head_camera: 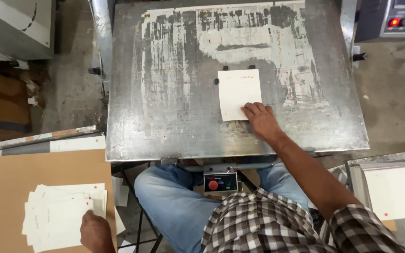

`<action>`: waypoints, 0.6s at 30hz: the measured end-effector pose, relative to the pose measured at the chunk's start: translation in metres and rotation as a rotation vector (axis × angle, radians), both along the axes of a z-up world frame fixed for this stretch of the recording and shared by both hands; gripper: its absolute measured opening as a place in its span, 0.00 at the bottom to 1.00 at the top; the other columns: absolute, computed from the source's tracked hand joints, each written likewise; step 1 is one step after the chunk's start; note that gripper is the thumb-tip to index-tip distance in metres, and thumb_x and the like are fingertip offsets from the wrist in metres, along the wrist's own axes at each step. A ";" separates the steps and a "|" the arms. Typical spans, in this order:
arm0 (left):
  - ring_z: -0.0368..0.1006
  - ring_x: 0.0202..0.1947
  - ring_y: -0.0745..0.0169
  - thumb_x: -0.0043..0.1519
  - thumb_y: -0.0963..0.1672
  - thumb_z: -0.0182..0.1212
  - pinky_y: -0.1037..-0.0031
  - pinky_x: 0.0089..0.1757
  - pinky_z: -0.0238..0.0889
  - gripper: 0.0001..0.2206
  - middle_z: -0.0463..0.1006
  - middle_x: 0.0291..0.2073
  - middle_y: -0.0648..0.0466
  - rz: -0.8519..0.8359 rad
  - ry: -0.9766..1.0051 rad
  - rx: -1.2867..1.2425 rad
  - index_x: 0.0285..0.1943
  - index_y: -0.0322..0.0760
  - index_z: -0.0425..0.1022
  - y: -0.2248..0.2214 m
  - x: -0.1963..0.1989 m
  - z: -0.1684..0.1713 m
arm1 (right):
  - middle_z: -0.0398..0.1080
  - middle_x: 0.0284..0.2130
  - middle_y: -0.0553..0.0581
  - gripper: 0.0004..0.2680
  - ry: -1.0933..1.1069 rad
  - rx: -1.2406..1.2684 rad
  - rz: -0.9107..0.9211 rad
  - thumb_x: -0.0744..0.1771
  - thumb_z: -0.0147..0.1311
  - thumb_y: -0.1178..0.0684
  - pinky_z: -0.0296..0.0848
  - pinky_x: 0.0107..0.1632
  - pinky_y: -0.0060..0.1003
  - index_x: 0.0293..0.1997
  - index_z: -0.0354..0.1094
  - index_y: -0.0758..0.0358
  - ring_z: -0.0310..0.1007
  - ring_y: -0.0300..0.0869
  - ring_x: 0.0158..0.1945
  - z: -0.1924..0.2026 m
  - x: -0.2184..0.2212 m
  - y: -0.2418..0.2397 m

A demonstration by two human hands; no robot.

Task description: Operating a printing or paper processing machine to stack and align paper sheets.

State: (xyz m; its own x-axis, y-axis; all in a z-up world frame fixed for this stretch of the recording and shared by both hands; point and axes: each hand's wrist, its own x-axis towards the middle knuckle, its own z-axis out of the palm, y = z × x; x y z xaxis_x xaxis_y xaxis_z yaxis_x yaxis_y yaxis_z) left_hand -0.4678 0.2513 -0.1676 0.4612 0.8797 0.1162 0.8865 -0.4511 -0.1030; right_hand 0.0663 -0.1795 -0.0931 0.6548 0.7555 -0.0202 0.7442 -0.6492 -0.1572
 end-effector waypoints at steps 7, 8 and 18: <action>0.72 0.58 0.38 0.65 0.45 0.58 0.52 0.43 0.72 0.13 0.77 0.59 0.48 -0.001 -0.076 -0.003 0.56 0.38 0.76 0.000 0.009 -0.002 | 0.61 0.64 0.58 0.23 0.042 -0.040 -0.005 0.61 0.55 0.61 0.60 0.62 0.59 0.65 0.64 0.61 0.58 0.52 0.67 -0.007 0.002 0.002; 0.71 0.58 0.36 0.63 0.46 0.60 0.51 0.44 0.72 0.16 0.76 0.60 0.46 -0.013 -0.095 -0.026 0.59 0.37 0.75 0.002 0.009 -0.002 | 0.61 0.65 0.57 0.23 0.035 -0.061 -0.001 0.61 0.55 0.60 0.60 0.61 0.58 0.66 0.64 0.61 0.58 0.51 0.67 -0.006 0.002 0.003; 0.73 0.58 0.38 0.63 0.42 0.62 0.56 0.54 0.68 0.20 0.76 0.60 0.43 -0.182 -0.405 -0.059 0.65 0.32 0.73 -0.057 0.018 -0.003 | 0.65 0.63 0.62 0.30 0.164 -0.052 -0.069 0.68 0.42 0.27 0.51 0.62 0.69 0.72 0.56 0.61 0.55 0.51 0.69 0.012 0.010 0.013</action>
State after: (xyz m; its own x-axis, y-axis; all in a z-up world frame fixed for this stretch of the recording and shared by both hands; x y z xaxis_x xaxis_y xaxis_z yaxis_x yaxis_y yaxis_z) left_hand -0.4501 0.1939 -0.1707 0.5366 0.7991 0.2712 0.7559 -0.5980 0.2664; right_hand 0.0764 -0.1669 -0.0811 0.6901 0.7039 -0.1683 0.6646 -0.7084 -0.2376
